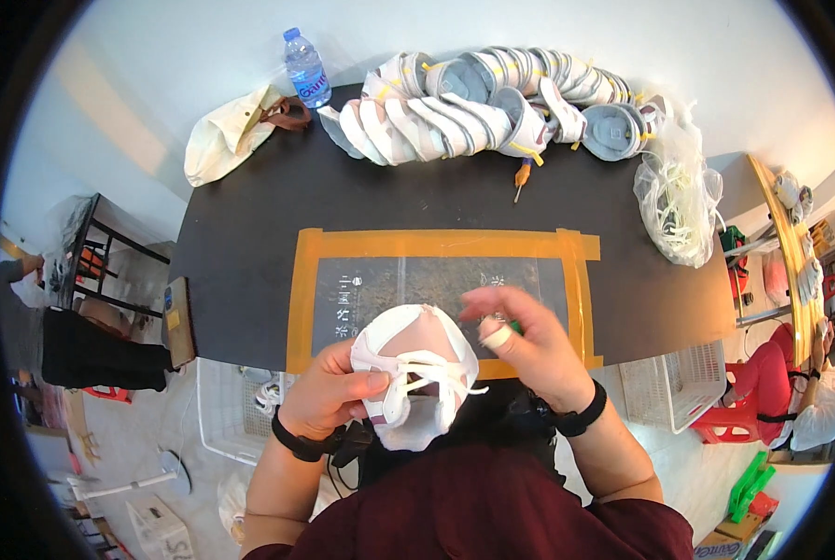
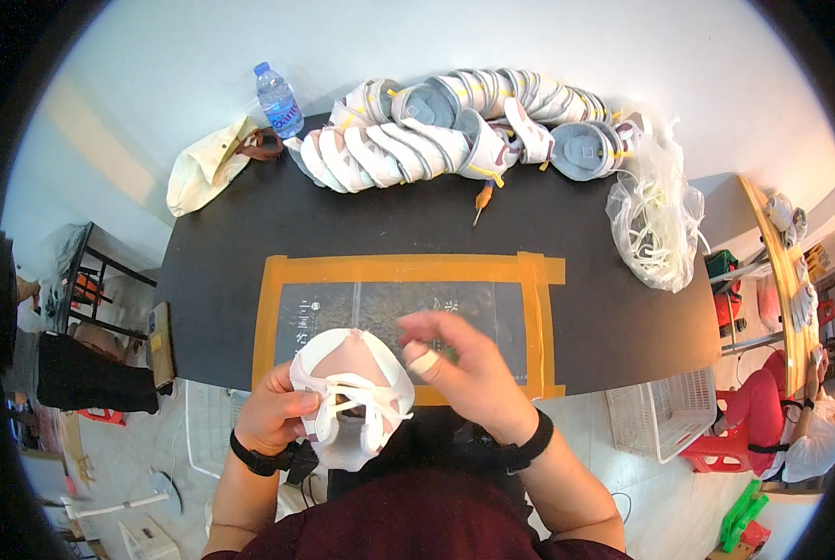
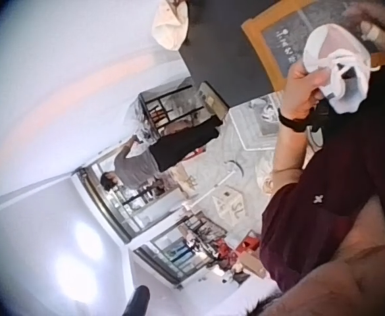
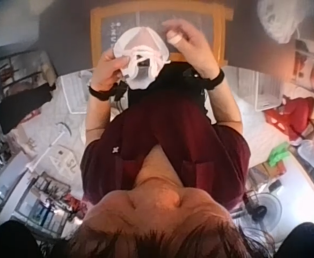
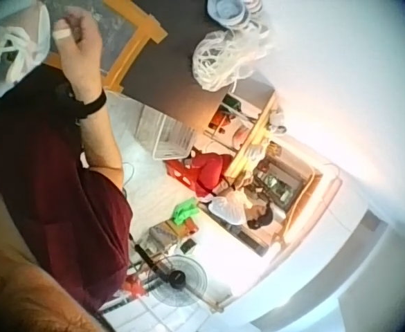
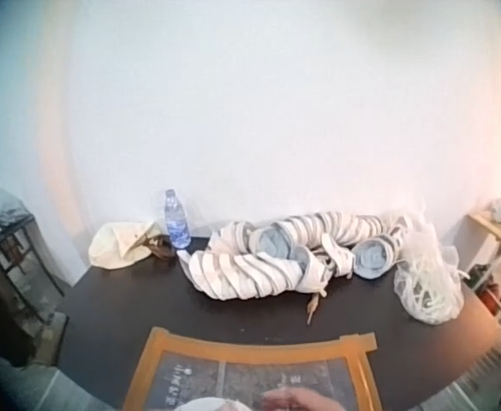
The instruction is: Threading laces through the eyelets of a shoe upper using a small hand tool.
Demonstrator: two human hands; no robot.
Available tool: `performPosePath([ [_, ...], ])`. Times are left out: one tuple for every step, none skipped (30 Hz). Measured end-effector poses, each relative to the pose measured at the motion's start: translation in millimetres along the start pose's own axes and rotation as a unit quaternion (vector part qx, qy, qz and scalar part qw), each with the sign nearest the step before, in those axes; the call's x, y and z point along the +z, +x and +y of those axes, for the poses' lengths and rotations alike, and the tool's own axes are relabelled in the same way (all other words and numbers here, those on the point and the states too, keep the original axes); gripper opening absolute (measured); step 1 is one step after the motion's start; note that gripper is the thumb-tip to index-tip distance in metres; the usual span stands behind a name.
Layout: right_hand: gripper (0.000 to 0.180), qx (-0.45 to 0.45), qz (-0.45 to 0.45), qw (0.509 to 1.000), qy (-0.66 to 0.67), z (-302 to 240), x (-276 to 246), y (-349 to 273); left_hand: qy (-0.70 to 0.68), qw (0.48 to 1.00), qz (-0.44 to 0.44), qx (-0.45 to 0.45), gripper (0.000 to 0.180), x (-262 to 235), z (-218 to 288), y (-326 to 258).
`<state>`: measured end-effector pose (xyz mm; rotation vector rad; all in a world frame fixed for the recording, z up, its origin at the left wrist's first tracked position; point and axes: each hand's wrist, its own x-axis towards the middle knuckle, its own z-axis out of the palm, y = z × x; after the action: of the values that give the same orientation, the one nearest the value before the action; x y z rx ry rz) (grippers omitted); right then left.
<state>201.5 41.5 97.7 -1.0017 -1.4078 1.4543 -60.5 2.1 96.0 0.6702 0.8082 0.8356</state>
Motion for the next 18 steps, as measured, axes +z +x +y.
performPosePath([
  [0.026,-0.006,-0.003,1.000,-0.001,-3,0,2,0.003,1.000,0.000,0.007,0.034,1,5,-2],
  [0.027,0.044,-0.089,0.995,0.003,-7,1,5,0.005,0.999,-0.012,-0.031,0.033,1,11,-3],
  [0.027,0.093,-0.174,0.980,0.005,-10,1,7,0.009,0.997,-0.025,-0.068,0.033,1,17,-5],
  [0.029,0.150,-0.193,0.970,0.006,-12,4,8,0.046,0.995,-0.033,-0.087,0.051,-8,18,-7],
  [0.029,0.141,-0.196,0.970,0.002,-9,10,6,0.051,0.995,-0.034,-0.078,0.051,-2,18,-9],
  [0.031,0.132,-0.161,0.954,0.215,-3,18,1,-0.034,0.997,-0.072,0.014,0.062,7,17,-8],
  [0.034,0.116,-0.130,0.890,0.421,-3,30,0,-0.116,0.982,-0.107,0.107,0.074,12,18,-11],
  [0.036,0.092,-0.088,0.868,0.480,-11,46,-2,-0.169,0.963,-0.164,0.130,0.089,-14,7,-11],
  [0.033,0.113,-0.046,0.852,0.509,-19,59,0,-0.214,0.943,-0.171,0.191,0.087,-2,3,-8],
  [0.031,0.076,-0.050,0.831,0.549,-5,63,2,-0.200,0.941,-0.104,0.252,0.096,18,-3,-3],
  [0.030,0.042,-0.056,0.806,0.588,11,65,5,-0.187,0.932,-0.035,0.310,0.105,33,-13,2],
  [0.025,0.048,-0.002,0.828,0.558,4,74,4,-0.063,0.934,0.009,0.352,0.099,36,-22,4],
  [0.025,0.045,-0.007,0.830,0.556,-8,84,4,-0.063,0.932,0.008,0.358,0.099,45,-33,5],
  [0.024,0.060,0.056,0.846,0.526,-22,94,3,0.033,0.919,0.063,0.389,0.091,54,-43,8],
  [0.023,0.076,0.120,0.858,0.493,-30,100,2,0.126,0.894,0.120,0.413,0.082,62,-50,9],
  [0.021,0.056,0.136,0.872,0.468,-29,104,-1,0.124,0.893,0.122,0.416,0.082,67,-52,11],
  [0.021,0.057,0.134,0.873,0.465,-21,102,-5,0.052,0.900,0.135,0.410,0.073,70,-51,14],
  [0.019,0.029,0.104,0.909,0.404,-11,94,-9,-0.018,0.904,0.146,0.402,0.063,73,-47,17],
])
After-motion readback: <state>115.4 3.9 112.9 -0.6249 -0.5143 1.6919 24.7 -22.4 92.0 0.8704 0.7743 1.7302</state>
